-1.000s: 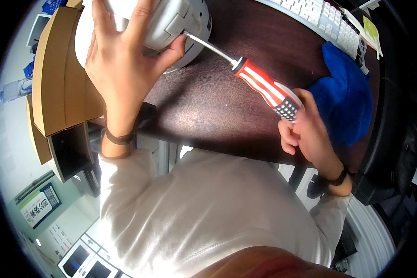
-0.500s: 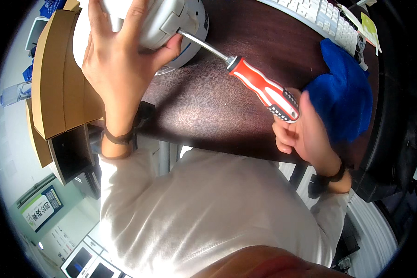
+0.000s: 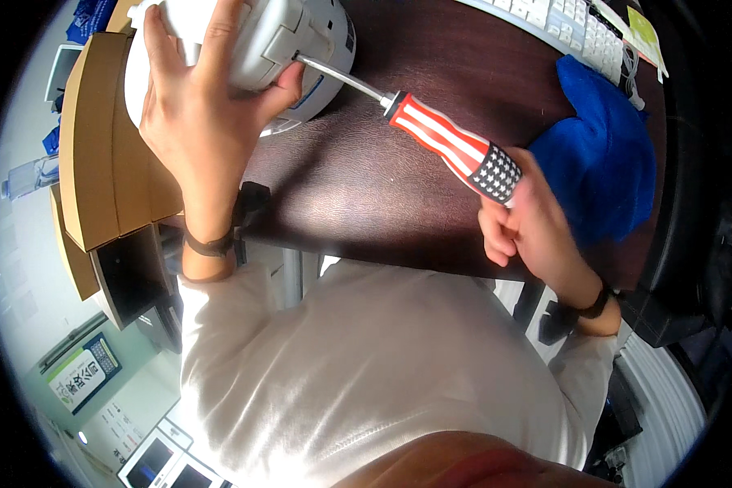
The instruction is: The person uses a screwdriver to remove screws from the bottom of a white rice cooker. They lift the lid to briefly reveal the interior, then continue unscrewing and removing additional screws from the base.
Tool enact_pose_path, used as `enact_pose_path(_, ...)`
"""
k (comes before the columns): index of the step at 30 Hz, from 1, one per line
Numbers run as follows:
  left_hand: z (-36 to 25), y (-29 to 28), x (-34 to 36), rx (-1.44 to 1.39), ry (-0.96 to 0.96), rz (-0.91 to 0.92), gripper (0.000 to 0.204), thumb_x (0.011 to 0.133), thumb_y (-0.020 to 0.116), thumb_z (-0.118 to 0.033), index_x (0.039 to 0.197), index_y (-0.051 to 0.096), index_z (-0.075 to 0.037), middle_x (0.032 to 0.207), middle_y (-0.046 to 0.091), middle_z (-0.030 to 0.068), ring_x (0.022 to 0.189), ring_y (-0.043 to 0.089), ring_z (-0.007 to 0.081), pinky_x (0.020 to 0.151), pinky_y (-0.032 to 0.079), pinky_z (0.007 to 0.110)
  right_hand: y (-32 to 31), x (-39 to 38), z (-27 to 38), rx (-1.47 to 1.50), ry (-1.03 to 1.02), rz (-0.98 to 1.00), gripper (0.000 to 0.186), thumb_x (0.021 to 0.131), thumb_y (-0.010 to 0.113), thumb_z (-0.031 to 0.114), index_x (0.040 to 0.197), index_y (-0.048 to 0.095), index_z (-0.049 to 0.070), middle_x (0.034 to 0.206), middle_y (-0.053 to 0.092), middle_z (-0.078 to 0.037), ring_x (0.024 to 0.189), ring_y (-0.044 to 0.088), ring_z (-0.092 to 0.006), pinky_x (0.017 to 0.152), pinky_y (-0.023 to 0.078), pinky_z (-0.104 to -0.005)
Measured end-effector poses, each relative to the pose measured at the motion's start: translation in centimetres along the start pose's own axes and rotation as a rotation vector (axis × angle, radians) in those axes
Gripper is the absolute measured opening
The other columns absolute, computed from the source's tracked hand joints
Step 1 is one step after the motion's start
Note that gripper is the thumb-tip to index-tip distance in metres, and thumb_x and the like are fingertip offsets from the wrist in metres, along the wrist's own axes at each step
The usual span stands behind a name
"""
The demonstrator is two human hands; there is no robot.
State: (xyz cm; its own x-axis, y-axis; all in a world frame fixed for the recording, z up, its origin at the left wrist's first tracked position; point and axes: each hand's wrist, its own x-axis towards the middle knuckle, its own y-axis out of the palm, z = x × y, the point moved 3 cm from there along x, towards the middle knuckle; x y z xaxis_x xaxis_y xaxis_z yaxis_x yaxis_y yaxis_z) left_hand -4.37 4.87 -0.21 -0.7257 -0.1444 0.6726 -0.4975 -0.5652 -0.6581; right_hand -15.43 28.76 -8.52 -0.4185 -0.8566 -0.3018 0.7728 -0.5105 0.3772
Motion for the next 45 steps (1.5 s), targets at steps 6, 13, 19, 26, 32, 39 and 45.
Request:
enact_pose_path(6,-0.1,-0.6,0.2,-0.006,-0.017,0.029,0.071,0.056,0.079,-0.05,0.12,0.059,-0.027,0.126,0.049,0.0233,0.083,0.067,0.0309,0.06,0.057,0.037,0.3,-0.2,2.0,-0.943,-0.74,-0.087,0.038,0.086,0.064,0.023,0.106,0.044,-0.001,0.073,0.056,-0.014,0.053,0.057,-0.0222,0.047,0.044,-0.0289)
enact_pose_path(13,-0.5,-0.4,0.3,-0.004,-0.023,0.05,0.07,0.056,0.08,-0.046,0.119,0.059,-0.027,0.126,0.05,0.0223,0.08,0.067,0.0289,0.06,0.057,0.037,0.0,-0.4,1.9,-0.236,0.021,0.013,0.038,0.094,0.049,0.037,0.077,0.052,0.003,0.054,0.047,-0.005,0.041,0.046,-0.0135,0.039,0.035,-0.025)
enact_pose_path(19,-0.4,-0.3,0.0,0.021,-0.008,0.016,0.07,0.056,0.078,-0.05,0.12,0.058,-0.027,0.126,0.05,0.0212,0.079,0.067,0.0281,0.058,0.056,0.036,0.6,0.1,1.4,0.175,0.259,0.014,0.035,0.092,0.053,0.038,0.091,0.05,0.004,0.055,0.043,-0.001,0.04,0.039,-0.0082,0.038,0.033,-0.0221)
enact_pose_path(26,-0.7,-0.8,0.2,0.031,-0.02,-0.003,0.072,0.055,0.08,-0.051,0.119,0.058,-0.026,0.129,0.049,0.0152,0.087,0.066,0.0271,0.063,0.057,0.036,1.5,0.1,2.4,-0.961,-0.815,-0.134,0.049,0.07,0.079,0.018,0.102,0.046,-0.001,0.074,0.06,-0.014,0.06,0.064,-0.022,0.051,0.05,-0.0292)
enact_pose_path(32,-1.3,-0.4,0.2,-0.032,-0.021,0.018,0.074,0.055,0.08,-0.051,0.116,0.056,-0.017,0.126,0.052,0.0091,0.089,0.065,0.0273,0.067,0.056,0.035,1.6,0.1,3.3,-1.182,-0.882,-0.147,0.047,0.069,0.078,0.023,0.099,0.05,0.001,0.073,0.06,-0.01,0.057,0.062,-0.0211,0.049,0.048,-0.0295)
enact_pose_path(39,-2.3,0.3,0.8,0.078,-0.008,-0.074,0.065,0.06,0.078,-0.053,0.111,0.06,-0.017,0.117,0.059,0.0087,0.079,0.067,0.0276,0.061,0.055,0.033,1.8,0.4,4.2,-1.533,-0.765,-0.077,0.053,0.068,0.08,0.021,0.107,0.053,-0.002,0.082,0.063,-0.014,0.066,0.065,-0.0225,0.056,0.051,-0.028)
enact_pose_path(45,-2.1,0.8,0.6,0.083,0.003,-0.11,0.059,0.063,0.077,-0.049,0.111,0.062,-0.018,0.116,0.06,0.007,0.077,0.068,0.0242,0.059,0.055,0.031,1.9,0.7,4.0,-1.315,-0.718,-0.04,0.053,0.07,0.078,0.023,0.109,0.053,-0.002,0.079,0.062,-0.015,0.064,0.065,-0.0215,0.055,0.05,-0.0254)
